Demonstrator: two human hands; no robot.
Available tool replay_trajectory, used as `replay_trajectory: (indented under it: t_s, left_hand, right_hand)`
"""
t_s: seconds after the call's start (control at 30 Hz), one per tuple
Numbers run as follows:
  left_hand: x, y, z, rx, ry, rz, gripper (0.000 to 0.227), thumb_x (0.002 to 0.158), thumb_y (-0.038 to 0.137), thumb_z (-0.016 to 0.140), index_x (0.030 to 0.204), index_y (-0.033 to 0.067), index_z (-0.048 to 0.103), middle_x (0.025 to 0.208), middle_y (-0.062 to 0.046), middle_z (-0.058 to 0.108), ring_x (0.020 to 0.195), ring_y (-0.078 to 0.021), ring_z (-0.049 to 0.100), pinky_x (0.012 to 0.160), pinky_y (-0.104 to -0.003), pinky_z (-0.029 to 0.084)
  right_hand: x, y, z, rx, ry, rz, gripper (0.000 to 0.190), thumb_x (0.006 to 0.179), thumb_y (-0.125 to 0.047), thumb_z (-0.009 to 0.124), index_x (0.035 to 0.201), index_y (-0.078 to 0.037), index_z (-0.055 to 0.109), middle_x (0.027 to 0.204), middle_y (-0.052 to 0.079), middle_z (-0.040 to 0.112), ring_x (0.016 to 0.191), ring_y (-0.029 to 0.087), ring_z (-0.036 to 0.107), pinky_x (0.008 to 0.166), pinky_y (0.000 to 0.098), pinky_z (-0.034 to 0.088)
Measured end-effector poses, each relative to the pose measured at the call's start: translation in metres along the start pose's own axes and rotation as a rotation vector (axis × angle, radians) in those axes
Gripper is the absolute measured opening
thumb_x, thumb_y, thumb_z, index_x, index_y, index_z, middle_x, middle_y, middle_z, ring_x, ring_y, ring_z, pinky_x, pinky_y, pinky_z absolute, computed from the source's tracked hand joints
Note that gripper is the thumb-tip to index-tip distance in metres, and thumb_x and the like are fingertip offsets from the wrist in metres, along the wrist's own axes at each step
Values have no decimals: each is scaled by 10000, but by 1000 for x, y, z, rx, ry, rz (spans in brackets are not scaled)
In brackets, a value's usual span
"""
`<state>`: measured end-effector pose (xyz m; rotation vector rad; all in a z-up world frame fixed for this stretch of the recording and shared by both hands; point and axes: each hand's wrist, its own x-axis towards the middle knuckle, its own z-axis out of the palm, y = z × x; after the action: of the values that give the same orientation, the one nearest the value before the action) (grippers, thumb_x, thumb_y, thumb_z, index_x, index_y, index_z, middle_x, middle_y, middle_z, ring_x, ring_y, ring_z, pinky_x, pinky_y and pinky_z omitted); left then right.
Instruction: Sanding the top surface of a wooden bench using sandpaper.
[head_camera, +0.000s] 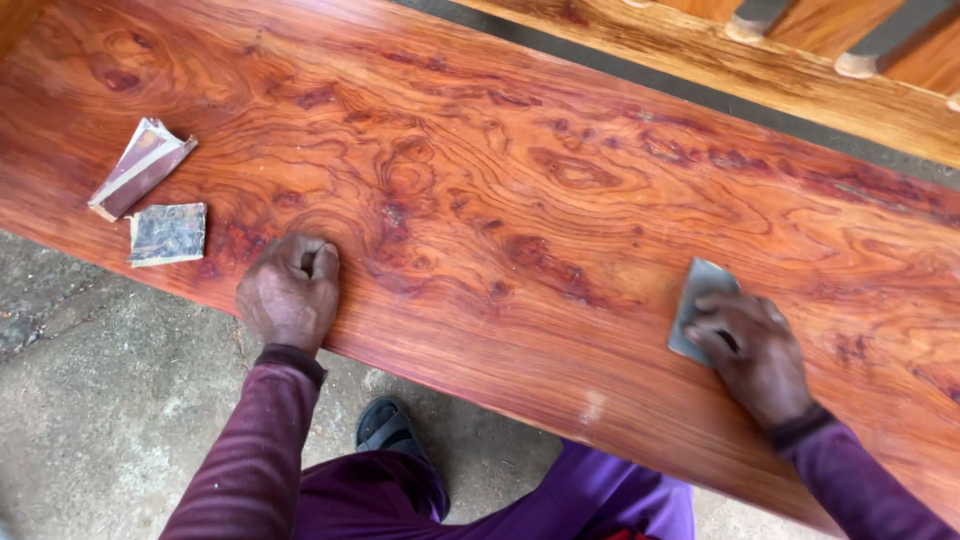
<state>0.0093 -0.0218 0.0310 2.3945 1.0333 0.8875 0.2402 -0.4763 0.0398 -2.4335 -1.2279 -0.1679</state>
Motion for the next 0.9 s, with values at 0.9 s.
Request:
replay_trajectory:
  t_s: [0.9]
  left_hand:
    - [0,1,2,44,-34,-14,128,882,232,802,866,121,741,847,-105,715,762,-319,695,687,-458,542]
  right_hand:
    - [-83,11,-34,10,-16,44,153,828,-149,741,971,-156,688,1214,80,693,1179,315,648,1009,450,526]
